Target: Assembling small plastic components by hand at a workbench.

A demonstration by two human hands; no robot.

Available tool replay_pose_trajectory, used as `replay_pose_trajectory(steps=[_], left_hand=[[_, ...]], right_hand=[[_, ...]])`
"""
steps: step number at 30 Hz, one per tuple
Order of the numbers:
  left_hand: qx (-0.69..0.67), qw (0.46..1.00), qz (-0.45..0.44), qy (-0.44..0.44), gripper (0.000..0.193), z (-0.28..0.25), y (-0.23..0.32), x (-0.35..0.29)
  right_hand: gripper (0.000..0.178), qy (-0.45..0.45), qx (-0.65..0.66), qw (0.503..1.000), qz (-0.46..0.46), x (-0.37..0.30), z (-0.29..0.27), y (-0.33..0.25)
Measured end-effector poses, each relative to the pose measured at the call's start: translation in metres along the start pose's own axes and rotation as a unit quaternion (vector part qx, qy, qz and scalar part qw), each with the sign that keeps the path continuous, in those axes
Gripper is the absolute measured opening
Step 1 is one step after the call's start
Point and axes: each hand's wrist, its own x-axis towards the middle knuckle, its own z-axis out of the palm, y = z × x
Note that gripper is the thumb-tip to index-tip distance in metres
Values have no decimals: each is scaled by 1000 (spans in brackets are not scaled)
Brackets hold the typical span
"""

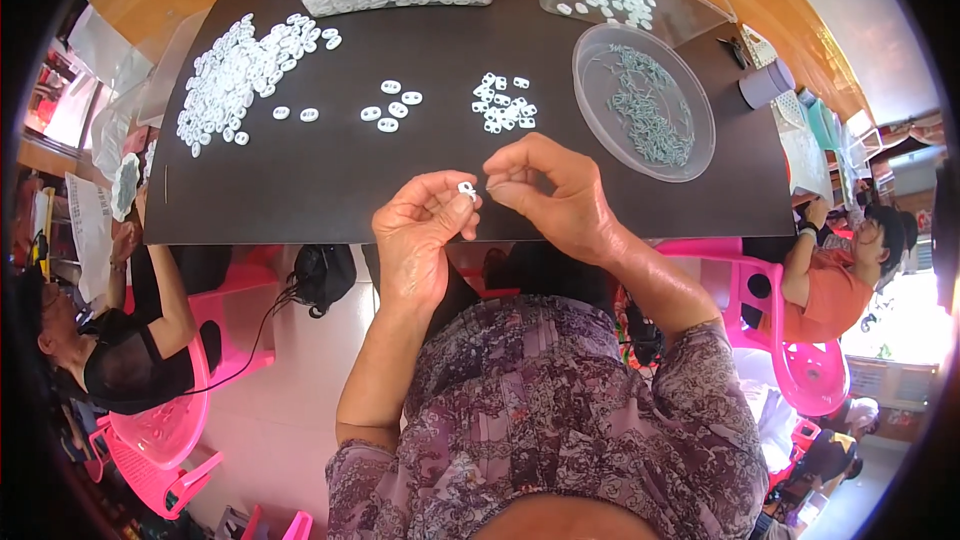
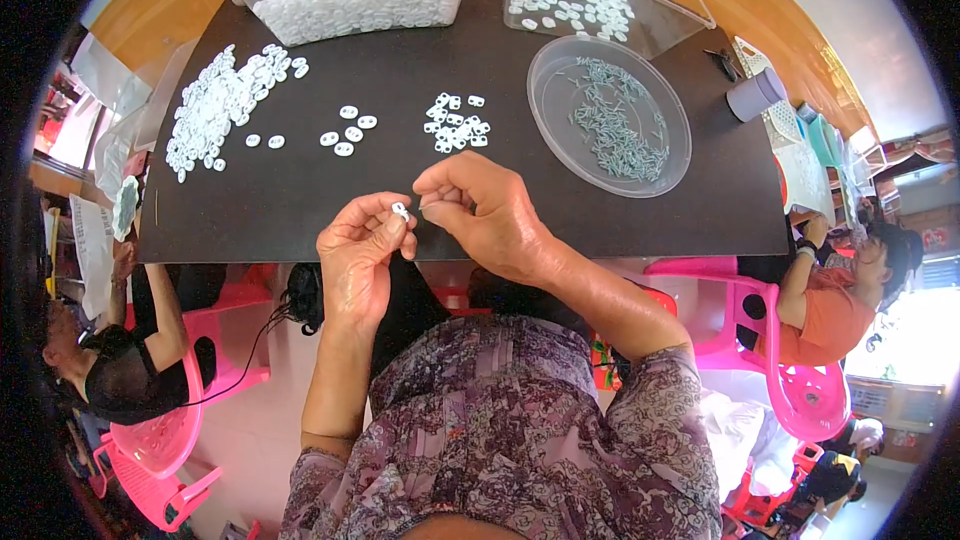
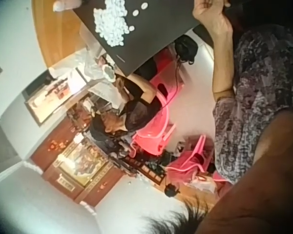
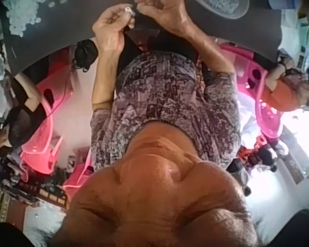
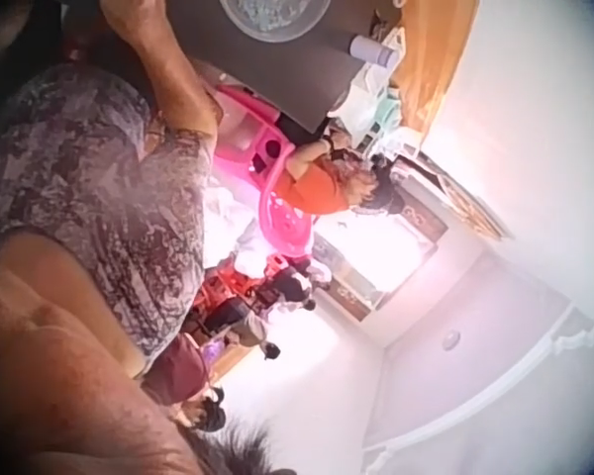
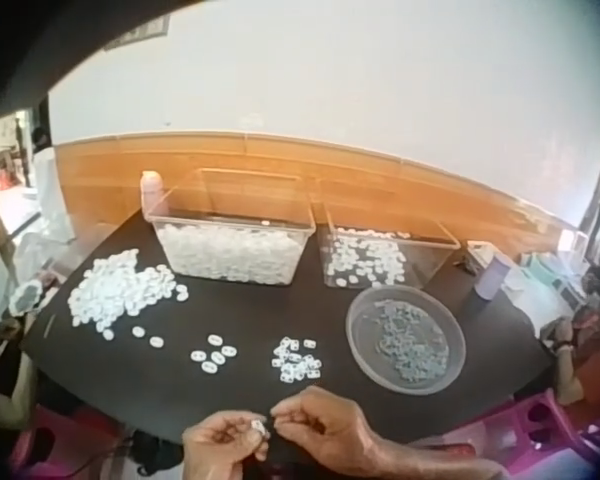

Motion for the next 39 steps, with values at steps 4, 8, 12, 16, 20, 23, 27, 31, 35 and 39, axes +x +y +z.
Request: replay_pose_trajectory(steps=[4, 8, 12, 16, 20, 23, 27, 31, 35, 39], left_hand=[[26, 1000, -4, 16, 11, 1, 0, -4], [44, 999, 15, 22, 9, 1, 0, -8], [75, 996, 36, 30, 12, 0, -1, -10], [111, 992, 58, 35, 12, -1, -3, -12], [116, 989, 82, 36, 13, -1, -7, -16], [139, 983, 107, 47, 13, -1, -12, -17], [238, 952, 185, 49, 13, -7, -21, -16], [250, 947, 192, 64, 12, -7, -21, -17], [150, 972, 157, 86, 12, -4, -14, -18], [89, 984, 118, 102, 12, -6, -9, -15]], right_hand=[[18, 4, -21, 1000, -13, 0, 6, -1], [18, 3, -42, 998, -42, -1, 10, 0], [17, 19, -55, 994, -94, 1, 16, 5], [18, 0, -78, 994, -75, 0, 15, 2], [16, -2, -77, 994, -79, 0, 18, 3], [14, 1, -88, 993, -84, 1, 20, 3], [11, -1, -82, 993, -85, 1, 24, 7], [11, -10, -87, 993, -77, 3, 27, 7], [12, 0, -96, 991, -90, 8, 34, 5], [14, -9, 1, 1000, -19, 10, 35, 2]])
